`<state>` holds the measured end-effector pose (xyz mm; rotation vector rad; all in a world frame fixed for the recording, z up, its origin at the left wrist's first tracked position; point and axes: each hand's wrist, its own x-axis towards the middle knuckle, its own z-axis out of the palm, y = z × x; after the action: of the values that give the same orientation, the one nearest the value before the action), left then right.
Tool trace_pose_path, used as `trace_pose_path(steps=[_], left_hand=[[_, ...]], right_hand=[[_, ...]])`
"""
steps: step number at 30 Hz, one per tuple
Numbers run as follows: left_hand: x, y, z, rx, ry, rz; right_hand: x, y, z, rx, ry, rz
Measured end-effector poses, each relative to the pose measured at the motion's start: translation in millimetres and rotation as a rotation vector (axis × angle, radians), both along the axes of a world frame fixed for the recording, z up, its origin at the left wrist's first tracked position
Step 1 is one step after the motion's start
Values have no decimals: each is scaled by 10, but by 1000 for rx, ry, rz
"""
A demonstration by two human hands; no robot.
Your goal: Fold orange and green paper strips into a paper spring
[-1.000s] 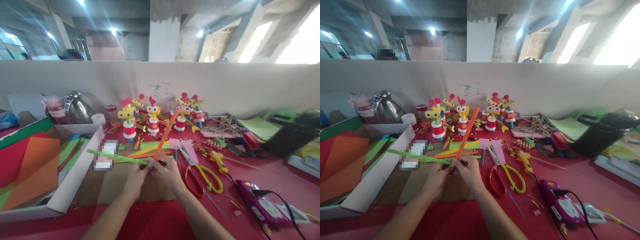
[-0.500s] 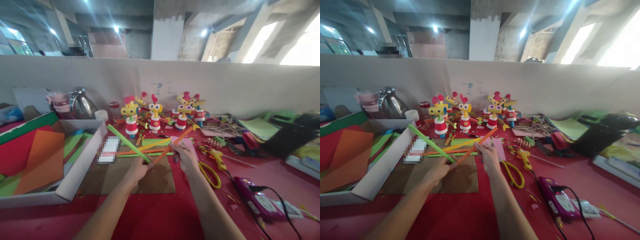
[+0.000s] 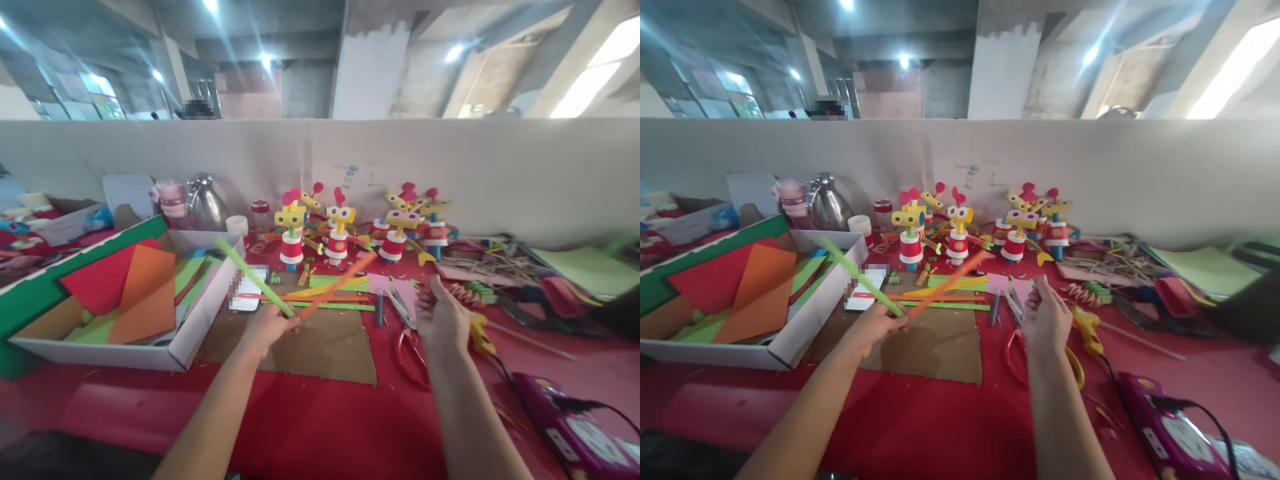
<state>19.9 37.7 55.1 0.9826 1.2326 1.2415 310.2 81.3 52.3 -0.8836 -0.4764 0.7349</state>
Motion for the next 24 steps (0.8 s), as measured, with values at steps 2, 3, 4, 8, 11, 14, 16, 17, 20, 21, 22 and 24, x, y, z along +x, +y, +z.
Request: trace_pose_path(steps=[2, 3, 4, 8, 11, 14, 16, 17, 20, 21, 22, 24], left_hand=[[58, 52, -14, -129, -129, 3], [116, 75, -10, -197, -242, -6], [186, 94, 0, -242, -351, -4], [472, 132, 34, -321, -552, -32], [590, 157, 11, -338, -623, -33], [638, 194, -34, -335, -664, -11], [655, 214, -54, -329, -671, -11], [662, 221, -60, -325, -674, -14], [668, 230, -78, -286, -670, -26], [666, 231, -89, -250, -658, -35], [662, 230, -104, -205, -643, -47], [655, 225, -142, -117, -610, -81]], right_hand=[[-128, -44, 4, -8, 21, -37], [-228, -77, 2, -38, -26, 67], [-342, -116, -6, -49, -107, 166], [-807, -288, -94, 100, -587, 573], [-1024, -365, -199, 141, -656, 647], [-1100, -370, -287, 116, -605, 568], [-1103, -354, -316, 108, -572, 520], [-1100, -346, -323, 111, -559, 505], [-1098, -339, -324, 153, -521, 484], [-1103, -344, -322, 167, -509, 488], [-1109, -351, -320, 178, -498, 498], [-1124, -371, -312, 184, -468, 527]])
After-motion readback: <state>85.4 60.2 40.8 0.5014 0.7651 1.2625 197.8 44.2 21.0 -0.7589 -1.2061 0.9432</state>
